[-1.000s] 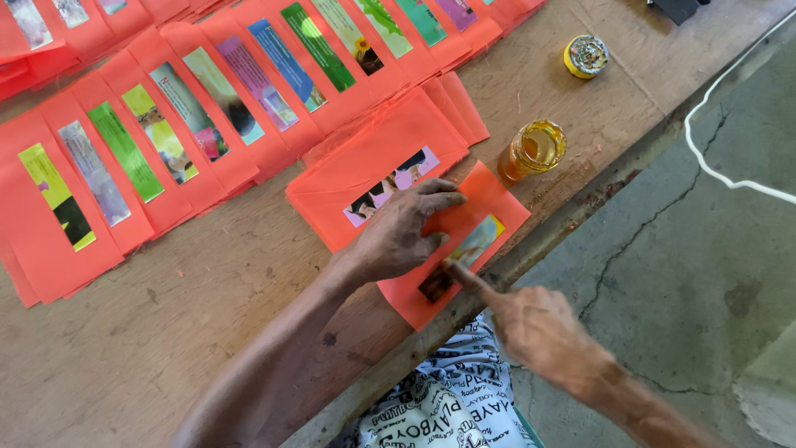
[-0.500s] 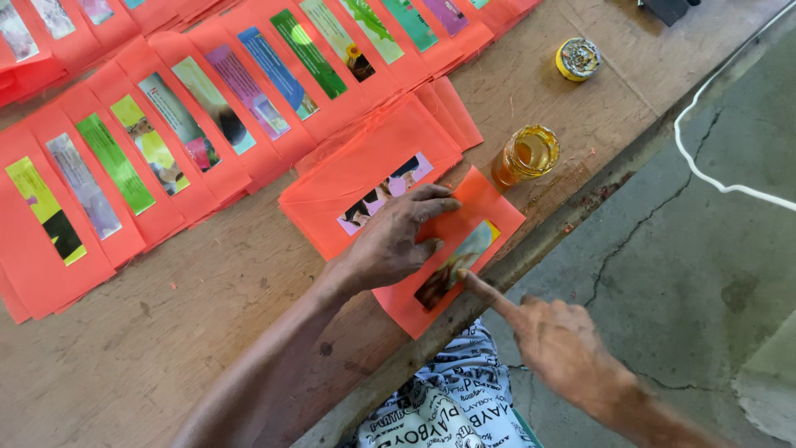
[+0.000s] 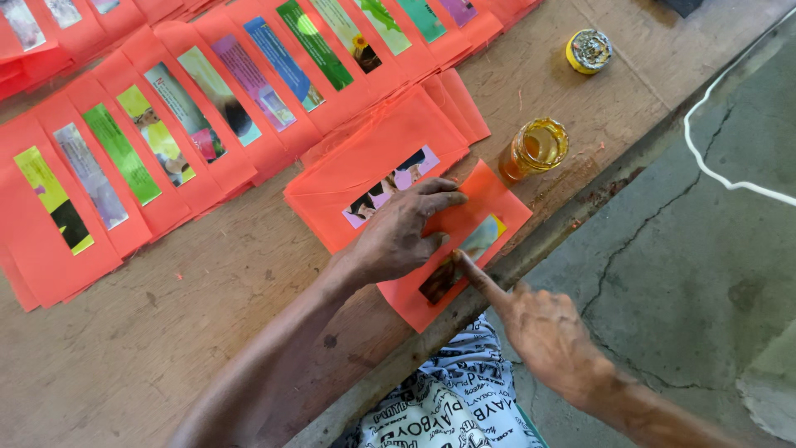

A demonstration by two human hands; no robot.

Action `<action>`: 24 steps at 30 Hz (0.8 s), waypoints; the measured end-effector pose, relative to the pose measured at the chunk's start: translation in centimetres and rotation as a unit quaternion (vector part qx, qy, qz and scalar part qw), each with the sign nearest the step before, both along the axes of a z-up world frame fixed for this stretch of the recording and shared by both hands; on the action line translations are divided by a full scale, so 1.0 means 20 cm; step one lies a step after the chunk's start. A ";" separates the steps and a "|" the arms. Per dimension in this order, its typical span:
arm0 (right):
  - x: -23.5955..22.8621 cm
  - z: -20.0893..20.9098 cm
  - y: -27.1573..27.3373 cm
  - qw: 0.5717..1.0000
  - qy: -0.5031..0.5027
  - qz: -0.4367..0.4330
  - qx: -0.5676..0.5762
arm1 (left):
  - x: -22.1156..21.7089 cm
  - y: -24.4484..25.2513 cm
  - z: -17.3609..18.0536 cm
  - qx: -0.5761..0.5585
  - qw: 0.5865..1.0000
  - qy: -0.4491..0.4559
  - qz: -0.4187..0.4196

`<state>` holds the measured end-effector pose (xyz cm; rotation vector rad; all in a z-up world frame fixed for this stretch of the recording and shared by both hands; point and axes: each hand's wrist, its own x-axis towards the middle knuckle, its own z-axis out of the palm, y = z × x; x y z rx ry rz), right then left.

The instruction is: The person applies glue from a small jar onto the edges of orange paper sheets using a finger, then folds the paper over a printed insert to seal it. The person repeats this process for multiple sheets, stacking the finished items on the table.

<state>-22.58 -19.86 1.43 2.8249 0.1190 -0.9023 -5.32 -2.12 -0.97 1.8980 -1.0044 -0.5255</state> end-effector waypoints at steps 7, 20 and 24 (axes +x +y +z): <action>-0.03 0.01 0.10 0.996 0.041 -0.002 0.079 | 0.00 -0.01 -0.01 -0.003 1.000 0.013 0.006; 0.09 0.38 0.04 0.829 -0.284 -0.055 0.478 | -0.11 0.08 0.16 -0.119 0.982 -0.148 0.002; 0.30 0.41 0.05 0.671 -0.440 -0.177 0.570 | -0.01 0.24 0.35 -0.137 0.968 -0.203 0.060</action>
